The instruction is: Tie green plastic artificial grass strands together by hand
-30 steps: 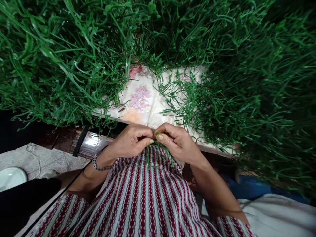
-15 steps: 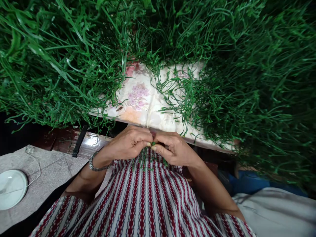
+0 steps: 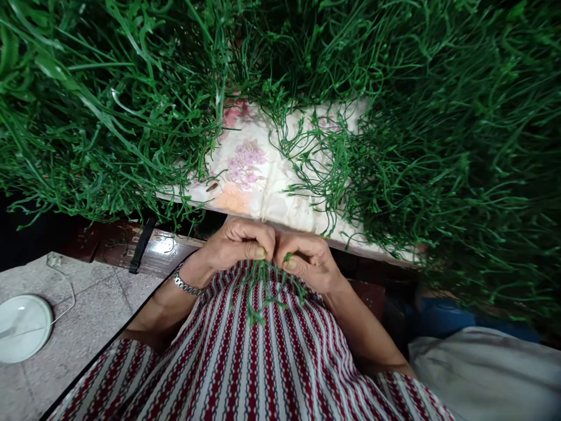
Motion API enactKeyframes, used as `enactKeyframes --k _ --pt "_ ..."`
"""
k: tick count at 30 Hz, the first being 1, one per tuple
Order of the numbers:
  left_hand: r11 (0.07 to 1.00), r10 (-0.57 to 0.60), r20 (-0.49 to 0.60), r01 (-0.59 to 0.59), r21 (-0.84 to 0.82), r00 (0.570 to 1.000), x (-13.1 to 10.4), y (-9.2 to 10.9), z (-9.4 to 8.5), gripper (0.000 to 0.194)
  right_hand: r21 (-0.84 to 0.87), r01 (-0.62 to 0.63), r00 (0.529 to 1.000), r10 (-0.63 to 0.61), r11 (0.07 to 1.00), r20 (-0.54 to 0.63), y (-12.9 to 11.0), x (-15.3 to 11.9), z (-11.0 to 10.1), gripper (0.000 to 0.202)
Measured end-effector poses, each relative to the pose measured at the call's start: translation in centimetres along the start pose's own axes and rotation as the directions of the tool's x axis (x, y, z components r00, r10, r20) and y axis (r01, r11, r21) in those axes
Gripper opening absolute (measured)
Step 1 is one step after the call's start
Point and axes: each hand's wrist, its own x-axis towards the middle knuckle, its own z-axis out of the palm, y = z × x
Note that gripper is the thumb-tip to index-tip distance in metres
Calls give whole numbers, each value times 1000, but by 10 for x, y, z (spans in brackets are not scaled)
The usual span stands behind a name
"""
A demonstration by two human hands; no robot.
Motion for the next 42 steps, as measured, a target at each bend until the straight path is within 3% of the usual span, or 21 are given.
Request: enactKeyframes --k 2,5,8,9,11,14,16,18,22,26,30,34,38,42 --pt "997 -28 -125 37 69 992 -2 -1 1 19 -17 48 980 -51 999 -190 2 1 2 13" --pt "960 -59 -210 113 256 976 -3 1 2 21 -72 140 854 -157 988 -496 -3 4 1 15" --pt "914 -83 -251 174 366 964 -4 5 3 23 -132 162 766 -209 978 -608 -20 6 -7 15" --pt "903 -86 -265 188 387 960 -5 6 4 22 -149 151 771 -211 977 -601 -26 6 -10 12" --pt "877 -82 -285 205 435 955 -4 9 6 20 -234 89 835 -201 968 -513 -35 6 -14 9" --pt "827 -32 -289 188 530 957 -3 11 9 15 -548 16 956 -174 836 -238 -38 7 -15 16" --pt "779 15 -290 171 603 957 -2 11 11 11 -698 46 985 -149 715 -89 -32 9 -12 22" --pt "738 43 -301 173 652 953 -2 10 12 10 -752 67 990 -138 655 -32 -23 8 -9 25" --pt "739 40 -344 204 642 938 -3 8 13 10 -776 28 998 -65 630 -17 -6 4 -4 21" --pt "759 50 -368 204 618 929 -2 4 15 10 -665 -64 996 5 744 -91 0 0 0 14" --pt "670 156 -403 203 714 902 -1 -2 22 12 -514 -201 976 128 834 -174 2 -1 4 20" --pt "598 195 -404 218 772 894 -1 -4 25 12 -508 -205 975 132 837 -177 4 -3 7 18" --pt "730 71 -383 213 649 921 -1 -3 21 11 -592 -198 979 137 781 -148 2 -4 4 13" --pt "919 -111 -354 231 318 929 0 1 14 6 -588 -118 993 102 800 -60 -1 -3 -2 14"
